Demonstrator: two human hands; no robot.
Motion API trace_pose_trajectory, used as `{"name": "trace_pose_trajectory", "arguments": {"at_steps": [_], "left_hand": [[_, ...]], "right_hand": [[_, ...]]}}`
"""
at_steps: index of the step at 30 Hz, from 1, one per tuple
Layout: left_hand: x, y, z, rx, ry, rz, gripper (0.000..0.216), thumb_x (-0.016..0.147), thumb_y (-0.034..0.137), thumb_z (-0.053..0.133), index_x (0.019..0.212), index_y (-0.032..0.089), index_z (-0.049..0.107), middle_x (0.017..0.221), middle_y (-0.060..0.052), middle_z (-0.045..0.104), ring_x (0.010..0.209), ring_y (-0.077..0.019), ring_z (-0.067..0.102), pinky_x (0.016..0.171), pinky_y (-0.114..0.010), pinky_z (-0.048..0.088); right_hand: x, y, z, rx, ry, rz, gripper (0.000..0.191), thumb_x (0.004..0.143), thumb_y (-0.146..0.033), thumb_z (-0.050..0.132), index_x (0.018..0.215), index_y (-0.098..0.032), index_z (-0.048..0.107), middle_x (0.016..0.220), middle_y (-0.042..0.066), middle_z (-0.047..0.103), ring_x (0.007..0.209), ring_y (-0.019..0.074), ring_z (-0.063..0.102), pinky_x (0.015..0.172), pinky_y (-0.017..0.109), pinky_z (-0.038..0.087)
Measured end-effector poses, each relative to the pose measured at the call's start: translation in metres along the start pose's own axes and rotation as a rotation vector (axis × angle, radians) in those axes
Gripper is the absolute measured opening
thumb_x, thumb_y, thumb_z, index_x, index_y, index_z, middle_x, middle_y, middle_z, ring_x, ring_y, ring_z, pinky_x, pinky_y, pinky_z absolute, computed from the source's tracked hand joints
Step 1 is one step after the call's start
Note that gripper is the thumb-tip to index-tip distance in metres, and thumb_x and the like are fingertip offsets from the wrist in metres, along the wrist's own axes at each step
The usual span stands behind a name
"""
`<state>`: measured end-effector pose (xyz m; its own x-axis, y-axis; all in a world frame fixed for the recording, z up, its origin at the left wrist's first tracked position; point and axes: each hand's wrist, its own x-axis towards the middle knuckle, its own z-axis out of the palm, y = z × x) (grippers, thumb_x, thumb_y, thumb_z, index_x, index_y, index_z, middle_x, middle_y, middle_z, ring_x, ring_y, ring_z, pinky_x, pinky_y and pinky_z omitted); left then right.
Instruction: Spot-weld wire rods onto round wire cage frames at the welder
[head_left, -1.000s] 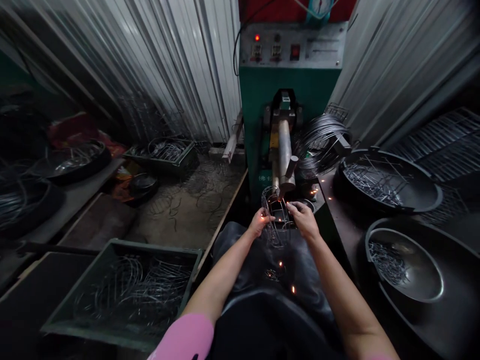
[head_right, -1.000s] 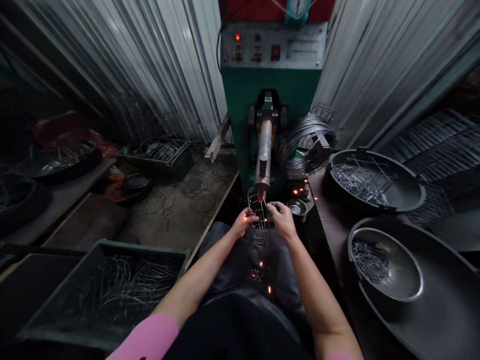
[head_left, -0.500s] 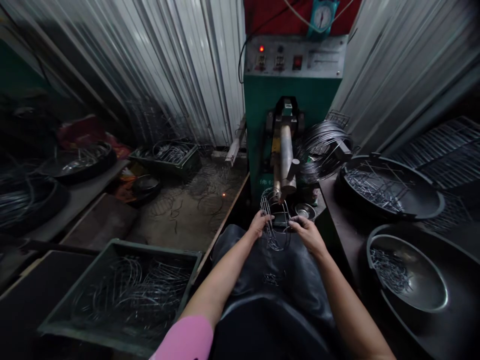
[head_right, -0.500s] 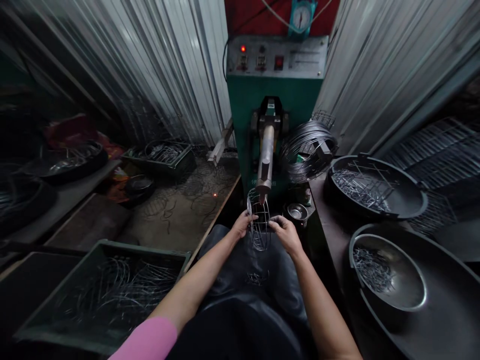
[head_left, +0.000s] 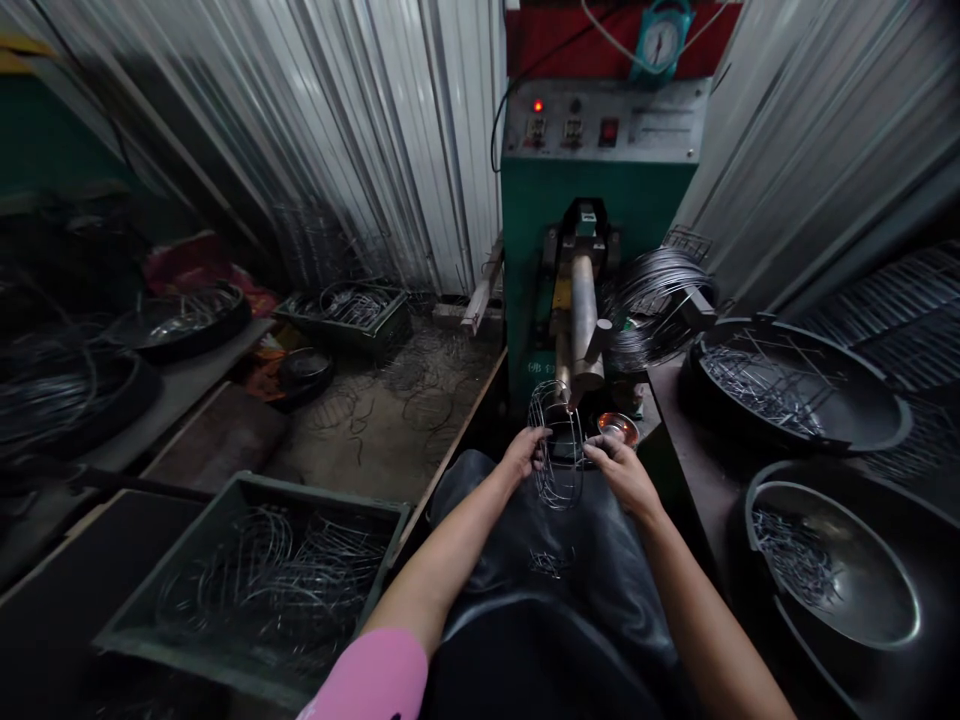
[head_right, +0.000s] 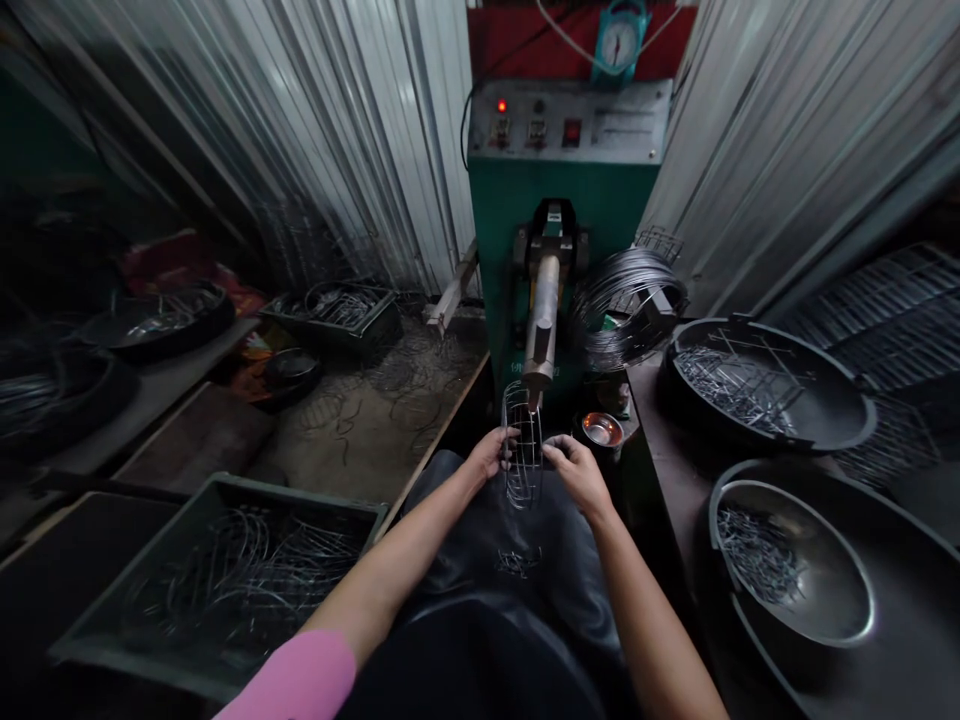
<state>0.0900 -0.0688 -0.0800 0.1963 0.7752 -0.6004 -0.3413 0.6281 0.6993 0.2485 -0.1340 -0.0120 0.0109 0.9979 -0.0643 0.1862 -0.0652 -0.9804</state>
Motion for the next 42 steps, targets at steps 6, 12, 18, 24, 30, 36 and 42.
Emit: {"name": "trace_pose_trajectory", "arguments": {"at_steps": [6, 12, 18, 24, 30, 36, 42], "left_hand": [[0.006, 0.007, 0.003, 0.031, 0.039, -0.103, 0.022, 0.063, 0.032, 0.064, 0.067, 0.017, 0.048, 0.051, 0.005, 0.041, 0.037, -0.004, 0.028, 0.037, -0.017, 0.017], [0.005, 0.004, 0.003, 0.034, 0.032, -0.15, 0.024, 0.066, 0.037, 0.063, 0.07, 0.017, 0.05, 0.052, 0.005, 0.041, 0.035, -0.0035, 0.028, 0.037, -0.016, 0.018], [0.016, 0.009, 0.001, 0.013, 0.047, -0.144, 0.026, 0.068, 0.042, 0.063, 0.072, 0.017, 0.053, 0.049, 0.004, 0.041, 0.036, -0.0053, 0.03, 0.036, -0.016, 0.021], [0.025, 0.008, 0.0, 0.053, -0.021, -0.119, 0.037, 0.065, 0.051, 0.066, 0.069, 0.018, 0.051, 0.054, 0.0, 0.05, 0.045, -0.0114, 0.047, 0.042, -0.023, 0.037], [0.005, -0.006, -0.044, 0.585, 0.115, 0.545, 0.049, 0.063, 0.038, 0.069, 0.106, 0.018, 0.054, 0.113, -0.013, 0.056, 0.104, -0.0267, 0.055, 0.088, -0.043, 0.044], [0.003, -0.013, -0.044, 1.103, -0.112, 1.102, 0.063, 0.057, 0.016, 0.07, 0.117, 0.021, 0.051, 0.135, -0.013, 0.043, 0.132, -0.0303, 0.031, 0.111, -0.052, 0.008], [0.007, -0.022, -0.029, 0.848, -0.075, 1.013, 0.052, 0.057, 0.011, 0.067, 0.106, 0.019, 0.053, 0.116, -0.011, 0.054, 0.118, -0.0279, 0.046, 0.105, -0.046, 0.031]], "right_hand": [[0.018, -0.012, 0.006, -0.021, 0.049, 0.021, 0.031, 0.069, -0.048, 0.06, 0.072, -0.017, 0.059, 0.063, 0.0, 0.056, 0.06, 0.014, 0.049, 0.056, 0.026, 0.04], [0.002, -0.006, 0.001, 0.018, -0.003, 0.053, 0.03, 0.066, -0.046, 0.062, 0.076, -0.017, 0.061, 0.07, 0.0, 0.059, 0.065, 0.0141, 0.052, 0.061, 0.026, 0.042], [0.01, -0.009, 0.007, 0.059, -0.008, 0.057, 0.029, 0.065, -0.046, 0.065, 0.072, -0.017, 0.06, 0.064, -0.001, 0.059, 0.061, 0.0136, 0.053, 0.061, 0.027, 0.043], [0.012, -0.005, 0.004, 0.094, 0.037, 0.053, 0.035, 0.063, -0.047, 0.068, 0.082, -0.018, 0.065, 0.077, 0.003, 0.066, 0.072, 0.0172, 0.058, 0.069, 0.03, 0.046], [-0.029, 0.019, -0.012, 0.026, -0.103, 0.153, 0.035, 0.066, -0.046, 0.067, 0.089, -0.019, 0.066, 0.086, 0.004, 0.067, 0.079, 0.0203, 0.059, 0.072, 0.033, 0.046], [-0.033, 0.026, -0.003, -0.04, -0.058, 0.083, 0.028, 0.07, -0.046, 0.062, 0.077, -0.019, 0.061, 0.073, 0.0, 0.059, 0.072, 0.0172, 0.054, 0.067, 0.029, 0.043], [-0.031, 0.008, -0.002, -0.08, 0.013, 0.024, 0.026, 0.074, -0.046, 0.057, 0.078, -0.02, 0.059, 0.072, 0.001, 0.058, 0.071, 0.0174, 0.052, 0.066, 0.028, 0.042]]}}
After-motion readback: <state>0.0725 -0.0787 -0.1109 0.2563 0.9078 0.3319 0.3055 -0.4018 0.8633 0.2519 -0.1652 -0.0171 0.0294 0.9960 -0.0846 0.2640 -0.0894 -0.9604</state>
